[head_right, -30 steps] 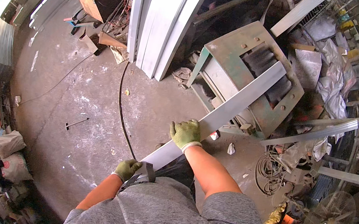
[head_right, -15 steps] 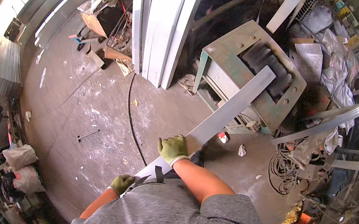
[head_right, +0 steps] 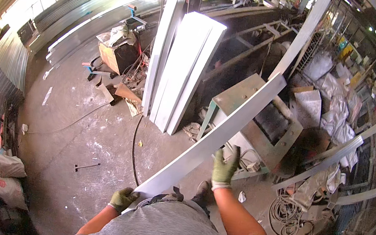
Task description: The person feeds long metal sheets into a manual bending machine, pulls them through the rollers, and stacks the bent pieces on the floor. The process is repeated multiple times with different sheets.
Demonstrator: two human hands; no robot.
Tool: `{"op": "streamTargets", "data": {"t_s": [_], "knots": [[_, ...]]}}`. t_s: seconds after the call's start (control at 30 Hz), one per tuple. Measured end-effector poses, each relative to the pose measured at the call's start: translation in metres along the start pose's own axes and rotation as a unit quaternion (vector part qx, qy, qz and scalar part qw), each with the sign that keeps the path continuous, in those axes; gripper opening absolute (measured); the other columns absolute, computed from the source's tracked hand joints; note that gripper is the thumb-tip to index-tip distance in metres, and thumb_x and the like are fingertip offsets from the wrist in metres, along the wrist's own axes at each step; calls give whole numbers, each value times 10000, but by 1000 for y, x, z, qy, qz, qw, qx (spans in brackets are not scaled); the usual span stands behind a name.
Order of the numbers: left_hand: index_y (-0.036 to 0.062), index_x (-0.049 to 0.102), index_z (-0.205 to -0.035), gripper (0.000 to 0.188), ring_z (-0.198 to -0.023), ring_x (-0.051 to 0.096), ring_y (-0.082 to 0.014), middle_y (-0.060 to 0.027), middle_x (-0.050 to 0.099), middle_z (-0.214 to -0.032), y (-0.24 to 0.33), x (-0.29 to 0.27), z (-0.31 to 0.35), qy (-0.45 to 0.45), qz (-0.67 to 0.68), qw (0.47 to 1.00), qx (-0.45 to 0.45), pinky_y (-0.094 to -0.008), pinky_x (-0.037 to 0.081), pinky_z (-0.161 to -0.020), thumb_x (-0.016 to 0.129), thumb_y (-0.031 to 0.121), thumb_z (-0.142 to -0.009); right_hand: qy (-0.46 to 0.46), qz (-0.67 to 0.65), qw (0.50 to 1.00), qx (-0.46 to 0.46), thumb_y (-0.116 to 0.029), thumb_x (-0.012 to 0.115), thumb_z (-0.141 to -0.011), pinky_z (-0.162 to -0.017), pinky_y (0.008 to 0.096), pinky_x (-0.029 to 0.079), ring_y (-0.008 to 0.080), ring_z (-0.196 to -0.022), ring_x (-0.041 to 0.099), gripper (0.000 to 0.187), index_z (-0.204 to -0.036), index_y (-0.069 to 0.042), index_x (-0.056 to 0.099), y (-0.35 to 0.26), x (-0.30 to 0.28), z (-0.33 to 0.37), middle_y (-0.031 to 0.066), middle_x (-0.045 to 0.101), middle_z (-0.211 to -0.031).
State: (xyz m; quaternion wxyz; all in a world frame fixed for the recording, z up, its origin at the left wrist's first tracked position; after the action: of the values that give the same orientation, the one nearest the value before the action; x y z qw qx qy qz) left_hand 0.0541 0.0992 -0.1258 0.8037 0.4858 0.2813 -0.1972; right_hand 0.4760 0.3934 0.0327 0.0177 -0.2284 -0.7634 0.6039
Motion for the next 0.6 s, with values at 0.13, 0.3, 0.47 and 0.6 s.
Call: {"op": "streamTargets", "data": {"t_s": [0.13, 0.3, 0.47, 0.6], "knots": [[102, 776, -1189, 330, -994, 800, -395, -166, 820, -1108, 77, -4, -22, 75, -29, 981, 179, -485, 627, -838, 886, 323, -970, -72, -251, 926, 271, -632, 685, -1115, -1258, 563, 493, 330, -1557, 531, 919, -1781, -98, 347, -5, -15, -11, 152, 495, -1734], [102, 623, -1187, 383, -1100, 729, -438, -158, 742, -1215, 143, -33, -9, 205, -22, 889, 408, -546, 599, -913, 832, 42, -872, -102, -333, 886, 306, -642, 680, -1115, -1233, 468, 495, 239, -1404, 634, 737, -1598, -91, 597, -9, -2, -26, 78, 666, -1522], [48, 604, -1448, 738, -1404, 608, -493, -240, 633, -1510, 144, -37, -9, 189, -111, 893, 394, -602, 513, -1144, 926, 115, -788, -64, -280, 909, 303, -378, 793, -1090, -923, 377, 617, 220, -1084, 762, 452, -1395, -47, 747, 24, 9, -20, 74, 788, -1269], [-51, 410, -1673, 1212, -1538, 521, -531, -324, 539, -1666, 173, -6, -49, 81, -105, 959, 250, -603, 431, -1294, 1020, 474, -768, -103, -335, 882, 316, -340, 833, -1065, -990, 330, 566, 173, -1164, 727, 456, -1381, -16, 782, 33, 32, 10, 59, 800, -1278]]}}
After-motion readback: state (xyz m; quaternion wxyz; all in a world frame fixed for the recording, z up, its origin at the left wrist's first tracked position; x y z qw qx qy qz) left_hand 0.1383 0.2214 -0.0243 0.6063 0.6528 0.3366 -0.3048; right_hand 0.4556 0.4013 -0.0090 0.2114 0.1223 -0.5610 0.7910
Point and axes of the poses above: each hand's wrist, its own z-axis away from the middle knuckle, its own x-axis out of the palm, y = z × x, the point moved 7 cm from there along -z, towards the middle knuckle
